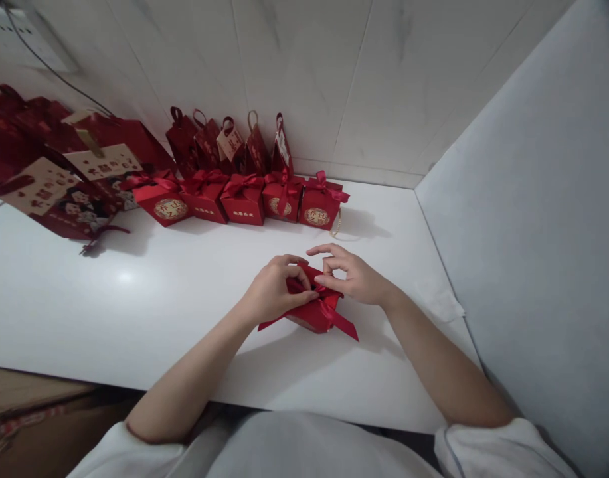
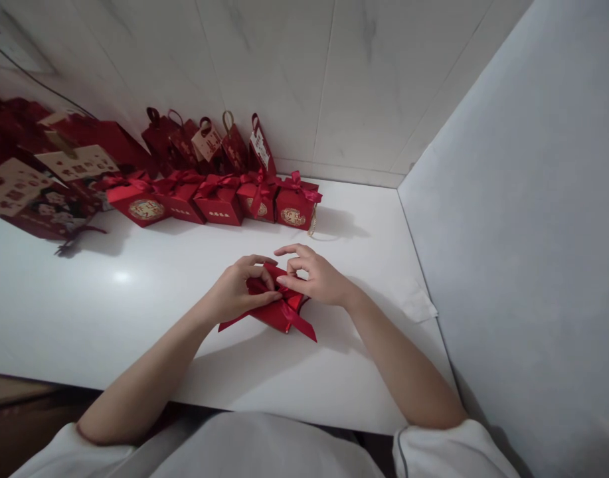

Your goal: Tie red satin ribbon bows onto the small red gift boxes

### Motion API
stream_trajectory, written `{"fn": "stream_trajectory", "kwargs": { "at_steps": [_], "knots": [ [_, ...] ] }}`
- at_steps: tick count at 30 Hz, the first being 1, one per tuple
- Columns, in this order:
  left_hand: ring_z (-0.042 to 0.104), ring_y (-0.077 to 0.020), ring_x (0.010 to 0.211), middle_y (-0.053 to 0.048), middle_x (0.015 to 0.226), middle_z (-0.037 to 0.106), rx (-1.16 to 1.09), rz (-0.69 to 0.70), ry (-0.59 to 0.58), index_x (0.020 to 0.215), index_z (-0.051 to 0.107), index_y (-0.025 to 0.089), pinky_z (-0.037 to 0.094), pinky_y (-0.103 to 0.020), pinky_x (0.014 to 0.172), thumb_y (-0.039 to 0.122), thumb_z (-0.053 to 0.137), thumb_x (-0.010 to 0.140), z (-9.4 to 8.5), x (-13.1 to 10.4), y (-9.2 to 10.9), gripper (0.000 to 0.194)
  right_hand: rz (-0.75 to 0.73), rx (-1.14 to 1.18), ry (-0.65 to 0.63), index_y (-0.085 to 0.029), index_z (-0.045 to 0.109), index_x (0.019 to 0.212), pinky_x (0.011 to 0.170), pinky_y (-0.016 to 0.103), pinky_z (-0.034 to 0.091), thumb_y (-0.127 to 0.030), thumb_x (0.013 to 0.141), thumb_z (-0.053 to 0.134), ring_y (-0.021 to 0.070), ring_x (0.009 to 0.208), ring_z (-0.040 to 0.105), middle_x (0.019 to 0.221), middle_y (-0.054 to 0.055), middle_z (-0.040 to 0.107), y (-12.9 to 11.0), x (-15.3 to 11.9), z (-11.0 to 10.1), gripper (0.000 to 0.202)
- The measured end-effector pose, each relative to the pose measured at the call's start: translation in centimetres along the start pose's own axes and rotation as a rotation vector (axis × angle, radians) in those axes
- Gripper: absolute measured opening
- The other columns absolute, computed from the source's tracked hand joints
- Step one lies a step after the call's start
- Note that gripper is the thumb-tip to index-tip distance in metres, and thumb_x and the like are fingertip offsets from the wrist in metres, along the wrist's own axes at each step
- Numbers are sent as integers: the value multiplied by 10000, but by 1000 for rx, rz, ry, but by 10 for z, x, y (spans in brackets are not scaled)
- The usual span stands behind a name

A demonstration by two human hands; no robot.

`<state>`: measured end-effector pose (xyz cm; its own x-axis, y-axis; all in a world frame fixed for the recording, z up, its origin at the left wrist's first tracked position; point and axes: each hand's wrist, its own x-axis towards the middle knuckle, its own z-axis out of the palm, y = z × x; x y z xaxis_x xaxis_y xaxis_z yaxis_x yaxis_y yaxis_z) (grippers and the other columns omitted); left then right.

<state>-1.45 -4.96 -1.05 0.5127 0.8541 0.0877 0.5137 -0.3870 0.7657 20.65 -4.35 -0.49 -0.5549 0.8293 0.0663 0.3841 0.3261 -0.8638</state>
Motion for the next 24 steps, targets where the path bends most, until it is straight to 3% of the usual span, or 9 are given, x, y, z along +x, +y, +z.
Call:
{"fn": "stream_trajectory", "kwargs": {
  "at_steps": [8, 12, 14, 17, 20, 22, 24],
  "knots": [
    [543, -308, 1218, -112, 1172, 629, -44, -16, -36, 724, 708, 200, 484, -478, 962, 339, 751, 763, -3, 2, 1, 150, -123, 13, 54, -211, 487, 693, 1069, 467, 372, -353, 926, 562, 239, 1205, 515, 1357, 72, 476, 9, 3, 8, 283],
    [577, -271, 1153, -112, 1165, 625, -189, -8, 14, 745, 666, 183, 469, -451, 975, 406, 731, 786, -7, 5, -5, 236, -84, 61, 97, -246, 543, 919, 1028, 431, 416, -393, 942, 540, 228, 1262, 477, 1342, 73, 479, 9, 1, 1, 149],
    [610, -214, 1042, -96, 1102, 638, -314, -30, 99, 807, 625, 179, 494, -381, 909, 430, 671, 840, -13, 8, -12, 257, -33, 73, 180, -261, 530, 1023, 979, 405, 446, -421, 956, 510, 220, 1220, 503, 1312, 75, 493, 5, -2, -6, 174],
    [579, -135, 760, -28, 829, 610, -383, -91, 209, 846, 568, 177, 474, -263, 693, 442, 601, 890, -27, 9, -20, 270, 70, 23, 218, -240, 534, 910, 860, 362, 460, -467, 980, 445, 190, 933, 585, 1000, 40, 588, -3, -8, -18, 255],
    [466, -106, 609, 12, 660, 507, -240, -141, 71, 738, 545, 162, 374, -233, 567, 481, 523, 925, -41, 7, -21, 371, 196, -61, 172, -226, 455, 719, 670, 323, 410, -537, 977, 407, 156, 654, 488, 689, -17, 491, -12, -15, -23, 407],
    [407, -101, 576, 19, 614, 464, -146, -157, -102, 664, 522, 156, 320, -235, 539, 500, 492, 934, -46, 4, -18, 438, 240, -135, 133, -223, 415, 670, 598, 310, 357, -555, 964, 419, 145, 595, 426, 635, -28, 445, -15, -18, -20, 444],
    [382, -100, 565, 23, 589, 450, -116, -160, -228, 630, 511, 155, 297, -239, 535, 502, 513, 919, -47, 2, -16, 452, 221, -203, 105, -221, 442, 679, 607, 307, 365, -534, 941, 485, 148, 627, 452, 682, -20, 493, -18, -18, -16, 410]
  ]
}}
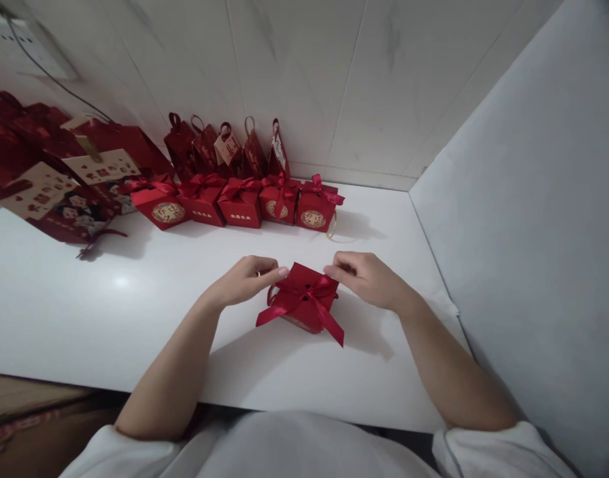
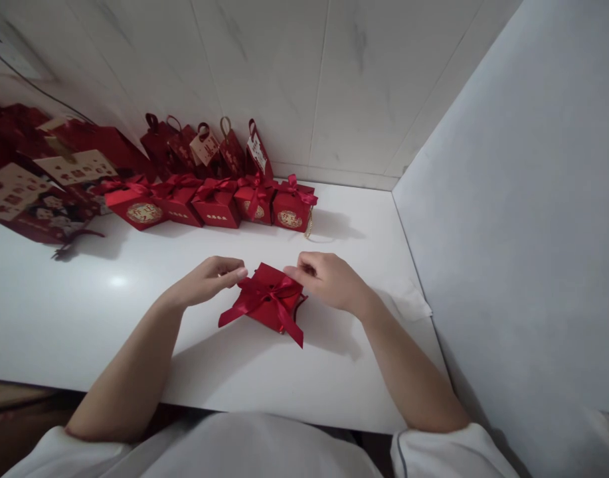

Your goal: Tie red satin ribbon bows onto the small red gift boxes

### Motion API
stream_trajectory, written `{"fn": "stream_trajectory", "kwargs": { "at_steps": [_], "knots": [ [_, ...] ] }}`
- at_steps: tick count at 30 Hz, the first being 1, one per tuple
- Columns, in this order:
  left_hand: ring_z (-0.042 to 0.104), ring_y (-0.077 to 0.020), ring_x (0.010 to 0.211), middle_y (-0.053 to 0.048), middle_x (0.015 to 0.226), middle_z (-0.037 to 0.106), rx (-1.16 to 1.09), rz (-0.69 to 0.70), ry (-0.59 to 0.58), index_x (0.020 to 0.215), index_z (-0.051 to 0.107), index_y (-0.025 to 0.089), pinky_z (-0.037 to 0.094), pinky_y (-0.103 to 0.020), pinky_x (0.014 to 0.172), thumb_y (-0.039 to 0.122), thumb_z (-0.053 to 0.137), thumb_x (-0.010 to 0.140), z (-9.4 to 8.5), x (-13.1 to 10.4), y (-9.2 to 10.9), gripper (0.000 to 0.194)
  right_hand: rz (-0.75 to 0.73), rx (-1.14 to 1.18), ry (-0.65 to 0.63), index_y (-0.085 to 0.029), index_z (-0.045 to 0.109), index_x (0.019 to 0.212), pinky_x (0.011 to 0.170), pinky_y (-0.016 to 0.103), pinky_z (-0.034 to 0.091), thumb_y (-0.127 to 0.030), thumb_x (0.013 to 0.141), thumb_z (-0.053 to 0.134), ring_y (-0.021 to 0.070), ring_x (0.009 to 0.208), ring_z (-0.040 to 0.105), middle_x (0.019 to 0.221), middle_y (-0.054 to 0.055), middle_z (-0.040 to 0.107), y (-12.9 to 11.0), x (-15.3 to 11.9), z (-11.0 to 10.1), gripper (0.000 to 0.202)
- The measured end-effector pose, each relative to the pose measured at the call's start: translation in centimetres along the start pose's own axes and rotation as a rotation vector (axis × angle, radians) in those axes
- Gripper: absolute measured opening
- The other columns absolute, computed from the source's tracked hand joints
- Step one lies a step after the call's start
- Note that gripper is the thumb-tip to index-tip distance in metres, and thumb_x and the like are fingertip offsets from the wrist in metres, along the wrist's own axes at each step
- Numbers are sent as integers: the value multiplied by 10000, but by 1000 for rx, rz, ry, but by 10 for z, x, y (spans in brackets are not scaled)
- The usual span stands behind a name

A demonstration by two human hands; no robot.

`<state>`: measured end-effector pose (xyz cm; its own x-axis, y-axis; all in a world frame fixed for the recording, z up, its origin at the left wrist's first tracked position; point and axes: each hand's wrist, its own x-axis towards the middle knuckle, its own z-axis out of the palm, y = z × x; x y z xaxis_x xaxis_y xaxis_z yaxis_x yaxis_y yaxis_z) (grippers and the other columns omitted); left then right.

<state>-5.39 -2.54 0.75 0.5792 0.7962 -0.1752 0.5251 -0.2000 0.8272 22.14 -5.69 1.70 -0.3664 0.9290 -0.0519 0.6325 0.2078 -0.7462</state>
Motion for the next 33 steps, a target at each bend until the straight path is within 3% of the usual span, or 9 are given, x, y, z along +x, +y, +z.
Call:
{"fn": "stream_trajectory", "kwargs": {
  "at_steps": [5, 11, 17, 23, 27, 30, 33],
  "knots": [
    [371, -96, 558, 24, 589, 472, -93, -45, -145, 650, 535, 153, 291, -242, 533, 490, 553, 894, 2, 1, -1, 416, -122, -11, -32, -226, 539, 787, 737, 312, 435, -393, 907, 588, 159, 796, 541, 878, 6, 575, -2, 2, 6, 212],
    [426, -107, 646, 18, 663, 492, -326, 75, -147, 702, 517, 155, 348, -254, 631, 377, 589, 890, -1, 0, -2, 300, -135, 125, 14, -232, 554, 800, 751, 316, 464, -380, 901, 608, 163, 831, 555, 930, 15, 571, -1, 1, -1, 188],
    [393, -109, 640, 32, 643, 438, -144, 87, 61, 652, 461, 160, 316, -261, 633, 350, 537, 909, 8, 3, 1, 329, -94, 167, 66, -235, 530, 808, 884, 363, 465, -420, 906, 596, 186, 962, 581, 1019, 24, 594, 5, 6, 2, 220],
    [462, -122, 661, 16, 704, 556, -43, 93, 248, 763, 571, 168, 372, -266, 641, 411, 574, 899, 25, 9, 3, 279, -107, 183, -4, -273, 582, 978, 977, 391, 444, -410, 937, 542, 193, 1098, 559, 1137, 23, 590, 5, 7, 6, 148],
    [571, -177, 950, -38, 1015, 608, -19, 252, 283, 981, 644, 208, 457, -305, 818, 350, 629, 873, 30, 9, 3, 178, -125, 173, -106, -251, 589, 867, 980, 394, 443, -366, 893, 604, 199, 1090, 565, 1209, 29, 563, 3, 6, 8, 119],
    [536, -220, 1135, -56, 1142, 564, 24, 261, 329, 909, 711, 236, 434, -370, 982, 365, 655, 864, 36, 8, 6, 147, -91, 191, -132, -242, 586, 838, 930, 391, 466, -366, 886, 606, 212, 1091, 568, 1238, 41, 548, 4, 7, 9, 135],
    [532, -235, 1162, -57, 1210, 546, 51, 214, 348, 830, 725, 237, 439, -396, 1006, 341, 682, 841, 43, 8, 9, 113, -82, 213, -149, -231, 595, 810, 929, 393, 461, -404, 896, 592, 224, 1118, 560, 1257, 54, 536, 7, 9, 9, 193]
  ]
}}
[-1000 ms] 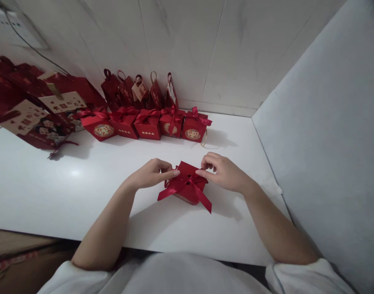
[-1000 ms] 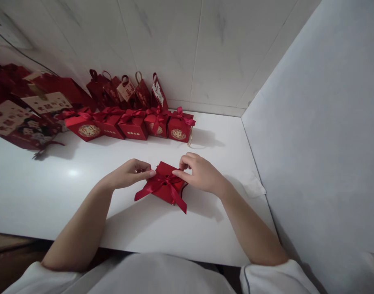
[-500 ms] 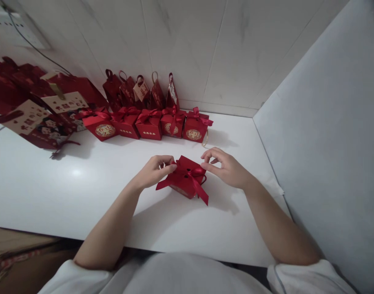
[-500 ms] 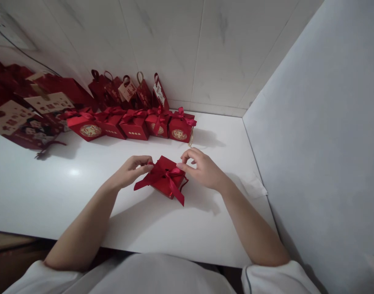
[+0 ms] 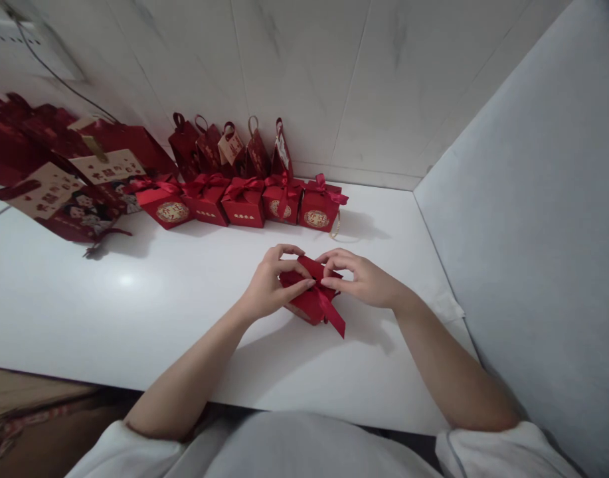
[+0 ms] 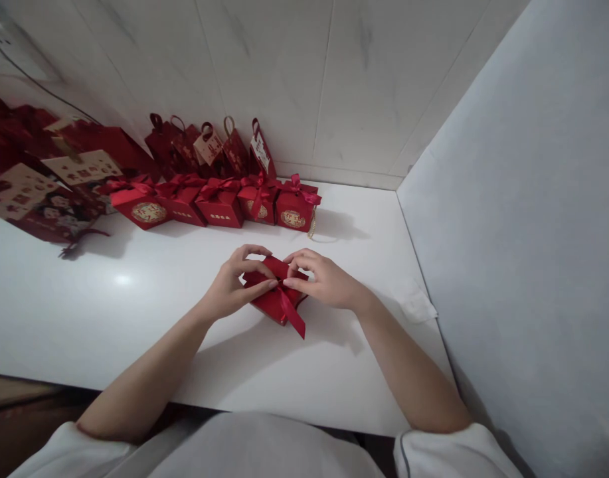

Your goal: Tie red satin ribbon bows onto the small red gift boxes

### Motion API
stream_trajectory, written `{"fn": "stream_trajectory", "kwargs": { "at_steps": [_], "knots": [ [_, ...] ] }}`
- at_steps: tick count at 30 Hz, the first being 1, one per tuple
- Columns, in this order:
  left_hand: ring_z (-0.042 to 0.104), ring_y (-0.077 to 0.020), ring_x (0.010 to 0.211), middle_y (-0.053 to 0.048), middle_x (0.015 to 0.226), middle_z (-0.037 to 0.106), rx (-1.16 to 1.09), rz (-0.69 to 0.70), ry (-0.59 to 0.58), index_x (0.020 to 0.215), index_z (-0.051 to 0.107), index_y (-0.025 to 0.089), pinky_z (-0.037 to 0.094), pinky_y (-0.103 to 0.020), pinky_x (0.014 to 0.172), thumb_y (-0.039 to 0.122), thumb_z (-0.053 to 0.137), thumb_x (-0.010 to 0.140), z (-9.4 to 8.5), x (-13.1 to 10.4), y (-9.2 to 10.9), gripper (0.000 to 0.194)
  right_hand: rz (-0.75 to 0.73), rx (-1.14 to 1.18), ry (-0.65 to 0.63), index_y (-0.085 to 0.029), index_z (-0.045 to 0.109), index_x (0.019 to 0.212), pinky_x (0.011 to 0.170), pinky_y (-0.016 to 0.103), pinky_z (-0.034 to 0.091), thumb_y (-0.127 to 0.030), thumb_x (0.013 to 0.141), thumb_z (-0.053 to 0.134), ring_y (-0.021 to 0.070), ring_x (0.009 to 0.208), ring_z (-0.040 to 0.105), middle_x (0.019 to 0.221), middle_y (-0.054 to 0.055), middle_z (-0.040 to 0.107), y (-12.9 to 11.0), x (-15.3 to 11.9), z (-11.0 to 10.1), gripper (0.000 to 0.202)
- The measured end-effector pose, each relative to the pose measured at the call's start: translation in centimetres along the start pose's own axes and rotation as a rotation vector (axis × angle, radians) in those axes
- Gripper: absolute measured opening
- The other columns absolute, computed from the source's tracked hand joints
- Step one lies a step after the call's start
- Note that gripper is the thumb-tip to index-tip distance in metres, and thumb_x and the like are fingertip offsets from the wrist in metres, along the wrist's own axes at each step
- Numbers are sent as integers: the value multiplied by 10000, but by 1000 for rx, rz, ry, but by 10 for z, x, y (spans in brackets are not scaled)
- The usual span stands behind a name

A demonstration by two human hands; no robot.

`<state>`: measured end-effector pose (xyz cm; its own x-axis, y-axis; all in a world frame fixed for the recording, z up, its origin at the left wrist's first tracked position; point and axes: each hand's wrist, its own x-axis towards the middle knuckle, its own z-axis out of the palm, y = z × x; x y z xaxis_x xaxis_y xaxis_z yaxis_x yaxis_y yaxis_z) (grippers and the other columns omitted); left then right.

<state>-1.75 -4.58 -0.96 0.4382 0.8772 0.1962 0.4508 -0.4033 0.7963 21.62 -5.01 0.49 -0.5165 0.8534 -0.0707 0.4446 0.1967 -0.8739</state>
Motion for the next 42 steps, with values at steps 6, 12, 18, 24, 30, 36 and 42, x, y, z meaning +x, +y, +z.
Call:
{"fn": "stream_trajectory", "kwargs": {
  "at_steps": [6, 12, 18, 24, 30, 36, 42],
  "knots": [
    [440, -284, 1309, -67, 1392, 448, -7, -81, -79, 812, 705, 224, 459, -427, 1033, 306, 698, 804, 3, 1, -3, 83, 37, 79, -79, -214, 569, 756, 940, 394, 423, -489, 905, 565, 213, 1048, 568, 1222, 52, 549, 13, 5, -7, 313],
    [396, -321, 1364, -90, 1444, 386, -61, -111, -139, 802, 688, 202, 440, -464, 1067, 296, 715, 772, 1, 4, -8, 102, 52, 157, -159, -213, 544, 768, 866, 364, 415, -490, 910, 552, 166, 891, 531, 1250, 38, 510, 21, 9, -9, 311],
    [409, -317, 1356, -96, 1403, 416, -92, -91, -160, 793, 670, 199, 435, -469, 1072, 303, 708, 784, 1, 5, -11, 111, 19, 218, -176, -214, 565, 781, 885, 379, 421, -475, 896, 579, 178, 933, 528, 1287, 48, 498, 26, 12, -10, 285],
    [451, -308, 1321, -95, 1393, 432, -115, -74, -175, 791, 666, 198, 462, -461, 1044, 306, 705, 794, 0, 5, -12, 115, -30, 261, -166, -214, 581, 755, 986, 425, 395, -448, 883, 607, 233, 1157, 520, 1319, 55, 522, 29, 14, -11, 269],
    [451, -307, 1326, -98, 1332, 500, -100, -71, -174, 779, 668, 196, 475, -421, 1025, 320, 705, 790, -2, 6, -10, 130, -43, 394, -148, -200, 580, 738, 999, 403, 390, -451, 881, 623, 233, 1220, 504, 1338, 56, 530, 34, 19, -1, 292],
    [579, -251, 1159, -102, 1302, 549, -307, -158, -197, 828, 635, 183, 468, -398, 981, 353, 688, 811, -8, 7, -10, 178, 44, 592, -87, -204, 575, 881, 900, 364, 464, -494, 908, 583, 165, 969, 612, 1313, 70, 564, 31, 19, 3, 291],
    [503, -110, 630, 0, 734, 566, -295, -302, -94, 757, 560, 171, 381, -238, 571, 490, 616, 857, -32, 10, -20, 339, 63, 384, 79, -206, 589, 891, 917, 367, 477, -544, 910, 552, 179, 951, 619, 1026, 47, 636, 14, 8, -16, 340]
  ]
}}
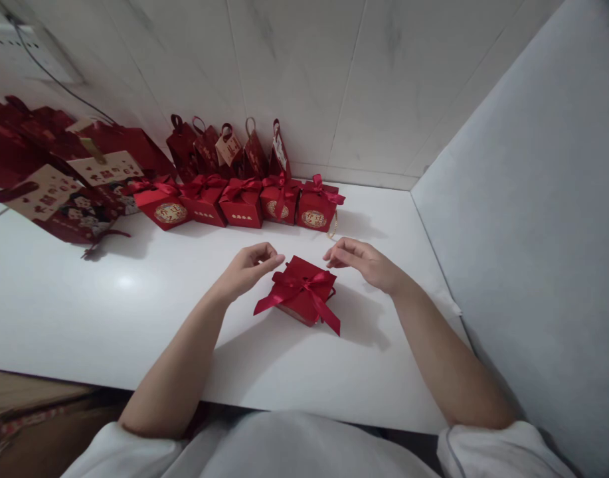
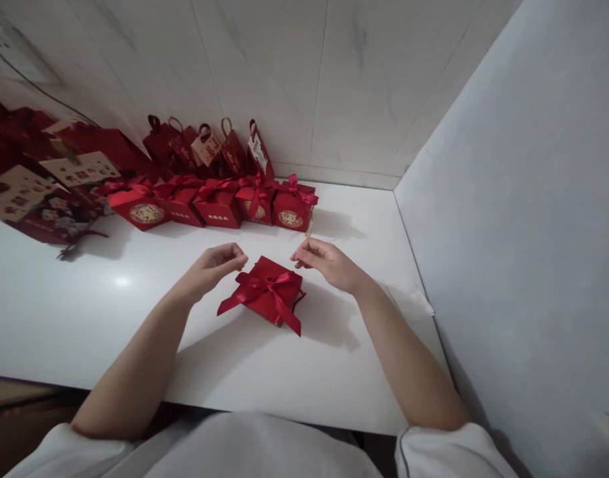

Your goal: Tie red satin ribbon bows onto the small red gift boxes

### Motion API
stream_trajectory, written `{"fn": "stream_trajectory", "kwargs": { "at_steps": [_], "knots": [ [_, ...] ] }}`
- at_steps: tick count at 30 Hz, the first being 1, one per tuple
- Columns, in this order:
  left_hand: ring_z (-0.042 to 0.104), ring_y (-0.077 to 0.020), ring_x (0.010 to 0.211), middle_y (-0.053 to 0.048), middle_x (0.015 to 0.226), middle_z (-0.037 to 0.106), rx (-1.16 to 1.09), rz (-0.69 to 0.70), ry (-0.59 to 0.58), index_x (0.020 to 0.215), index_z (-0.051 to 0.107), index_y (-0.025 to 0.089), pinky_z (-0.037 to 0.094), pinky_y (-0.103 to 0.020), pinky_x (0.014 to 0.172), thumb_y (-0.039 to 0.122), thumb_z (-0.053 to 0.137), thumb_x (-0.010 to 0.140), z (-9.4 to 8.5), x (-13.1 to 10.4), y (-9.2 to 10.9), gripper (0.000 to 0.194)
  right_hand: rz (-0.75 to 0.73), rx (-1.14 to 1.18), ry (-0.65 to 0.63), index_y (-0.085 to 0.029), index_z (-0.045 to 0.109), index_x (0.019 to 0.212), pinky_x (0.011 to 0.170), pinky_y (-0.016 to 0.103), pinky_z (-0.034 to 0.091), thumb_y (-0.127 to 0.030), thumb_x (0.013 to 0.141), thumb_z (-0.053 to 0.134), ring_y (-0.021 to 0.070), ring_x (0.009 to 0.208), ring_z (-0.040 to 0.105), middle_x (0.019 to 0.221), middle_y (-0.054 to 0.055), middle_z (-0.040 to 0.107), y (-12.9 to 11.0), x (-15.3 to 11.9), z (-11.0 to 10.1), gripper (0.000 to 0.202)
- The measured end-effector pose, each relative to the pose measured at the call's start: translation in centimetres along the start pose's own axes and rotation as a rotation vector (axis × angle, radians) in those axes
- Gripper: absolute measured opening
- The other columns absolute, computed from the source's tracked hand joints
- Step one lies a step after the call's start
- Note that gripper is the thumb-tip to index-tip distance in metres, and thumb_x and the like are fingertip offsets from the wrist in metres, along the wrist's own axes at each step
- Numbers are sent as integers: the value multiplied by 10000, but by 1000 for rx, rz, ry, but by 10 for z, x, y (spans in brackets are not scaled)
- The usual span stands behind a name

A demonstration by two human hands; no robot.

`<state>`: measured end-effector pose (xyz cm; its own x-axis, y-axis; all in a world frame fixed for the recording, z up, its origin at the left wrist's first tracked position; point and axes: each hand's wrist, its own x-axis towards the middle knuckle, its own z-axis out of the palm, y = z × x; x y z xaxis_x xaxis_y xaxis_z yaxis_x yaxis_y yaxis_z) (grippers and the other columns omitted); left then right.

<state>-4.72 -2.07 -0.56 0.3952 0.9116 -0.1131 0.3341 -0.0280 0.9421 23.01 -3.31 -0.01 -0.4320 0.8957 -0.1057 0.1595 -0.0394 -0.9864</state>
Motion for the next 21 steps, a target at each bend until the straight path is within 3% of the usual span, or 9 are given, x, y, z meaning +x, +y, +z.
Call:
{"fn": "stream_trajectory", "kwargs": {
  "at_steps": [4, 8, 14, 18, 21],
  "knots": [
    [405, -111, 547, 6, 580, 461, 192, -83, -116, 590, 521, 162, 314, -256, 531, 583, 480, 904, -11, -1, -2, 527, 116, -224, 34, -206, 537, 706, 674, 313, 451, -623, 903, 495, 141, 642, 540, 673, -9, 559, -7, -10, 1, 463],
    [383, -108, 539, 16, 567, 432, 127, -45, -281, 600, 529, 169, 327, -255, 529, 544, 552, 875, -10, -2, -2, 466, 172, -389, 28, -211, 532, 640, 549, 287, 364, -633, 870, 532, 134, 560, 490, 611, -15, 547, -12, -15, 11, 480],
    [470, -111, 607, 5, 652, 536, -63, 4, -294, 708, 579, 166, 397, -254, 589, 449, 639, 848, -8, -3, 0, 321, 89, -315, -10, -235, 595, 764, 608, 300, 433, -519, 866, 603, 159, 651, 573, 695, -10, 618, -16, -17, 17, 301],
    [513, -123, 625, -5, 663, 560, -31, 70, -266, 723, 600, 162, 429, -268, 615, 407, 666, 840, -11, -4, 2, 280, 34, -278, -24, -232, 593, 781, 654, 319, 476, -474, 892, 582, 161, 664, 590, 701, -8, 622, -19, -19, 16, 266],
    [616, -195, 898, -76, 936, 661, 63, 219, -217, 721, 616, 172, 483, -348, 842, 368, 684, 833, -12, -5, 5, 236, -12, -225, -52, -230, 607, 813, 730, 334, 506, -452, 899, 582, 171, 736, 626, 768, 5, 654, -22, -20, 16, 239]
  ]
}}
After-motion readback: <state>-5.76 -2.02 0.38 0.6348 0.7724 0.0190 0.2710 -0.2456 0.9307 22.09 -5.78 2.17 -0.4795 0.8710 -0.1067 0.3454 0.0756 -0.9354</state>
